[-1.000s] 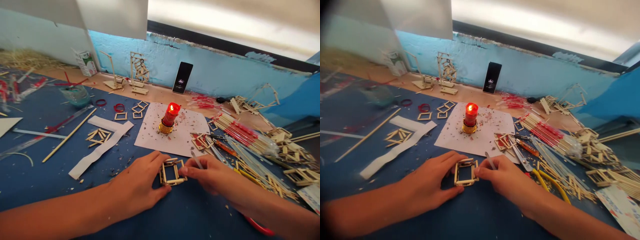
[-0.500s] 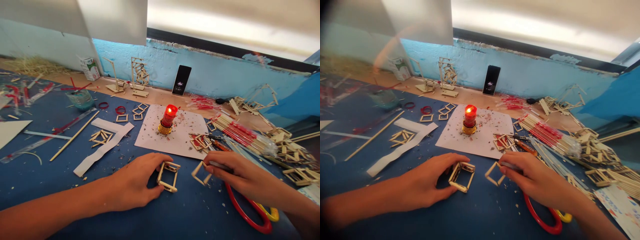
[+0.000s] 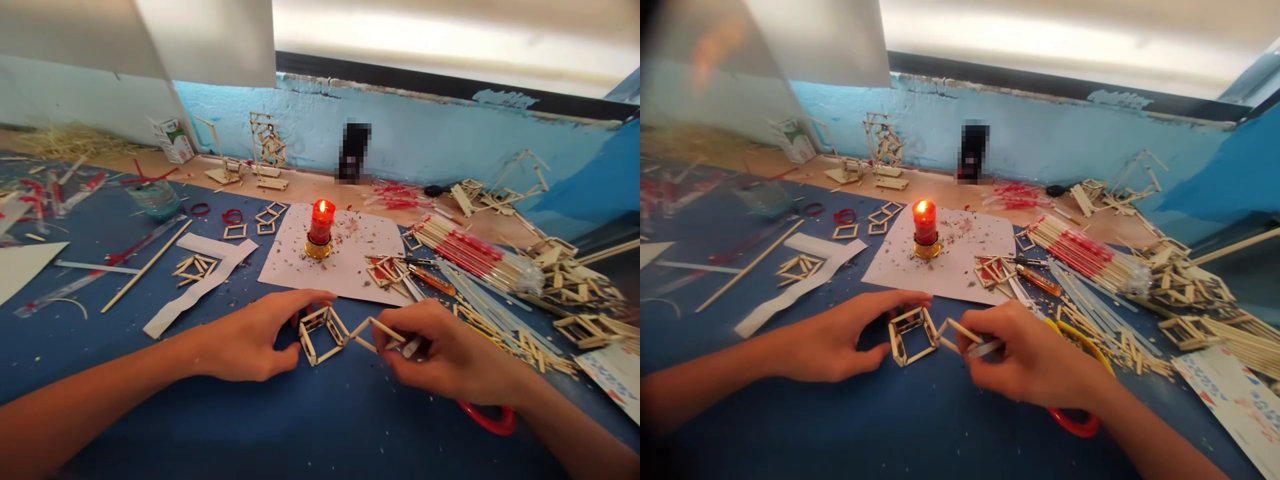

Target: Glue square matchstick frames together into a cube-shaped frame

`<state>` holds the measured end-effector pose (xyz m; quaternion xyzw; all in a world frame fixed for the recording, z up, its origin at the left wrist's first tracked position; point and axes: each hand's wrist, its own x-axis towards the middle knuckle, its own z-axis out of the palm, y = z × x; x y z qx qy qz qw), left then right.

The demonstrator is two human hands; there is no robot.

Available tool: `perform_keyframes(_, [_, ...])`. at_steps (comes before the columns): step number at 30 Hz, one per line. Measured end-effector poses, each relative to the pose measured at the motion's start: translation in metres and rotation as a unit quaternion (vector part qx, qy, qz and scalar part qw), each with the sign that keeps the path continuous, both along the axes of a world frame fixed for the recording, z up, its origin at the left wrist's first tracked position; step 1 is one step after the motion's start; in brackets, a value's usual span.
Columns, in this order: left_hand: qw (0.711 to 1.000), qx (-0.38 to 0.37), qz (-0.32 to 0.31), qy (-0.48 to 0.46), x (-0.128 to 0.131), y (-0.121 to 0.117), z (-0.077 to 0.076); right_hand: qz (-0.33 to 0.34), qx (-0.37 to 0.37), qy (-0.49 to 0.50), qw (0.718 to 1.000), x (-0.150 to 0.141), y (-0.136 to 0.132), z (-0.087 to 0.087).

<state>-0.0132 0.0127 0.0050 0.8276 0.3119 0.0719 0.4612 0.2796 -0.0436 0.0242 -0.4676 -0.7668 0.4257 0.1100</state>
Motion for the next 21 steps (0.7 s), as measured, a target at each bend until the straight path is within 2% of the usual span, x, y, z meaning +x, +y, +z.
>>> perform_keyframes(3, [1.000,0.014,0.000,0.014,-0.002,-0.002,0.002,0.027,0.009,-0.002,1.000,0.000,0.001,0.002])
perform_keyframes(7, [0.999,0.029,0.004,0.020,0.000,-0.004,0.002,0.070,0.071,-0.037,0.994,0.002,0.005,0.004])
perform_keyframes(13, [0.998,0.049,-0.019,0.020,0.005,-0.002,0.001,0.070,0.135,-0.082,0.985,0.000,-0.001,-0.005])
perform_keyframes(17, [0.998,0.052,-0.015,0.019,0.004,-0.002,-0.001,0.117,0.177,-0.049,0.976,-0.005,-0.002,-0.001])
perform_keyframes(21, [0.998,0.051,-0.013,0.016,0.003,-0.003,-0.004,0.115,0.244,-0.013,0.963,-0.021,0.003,0.008])
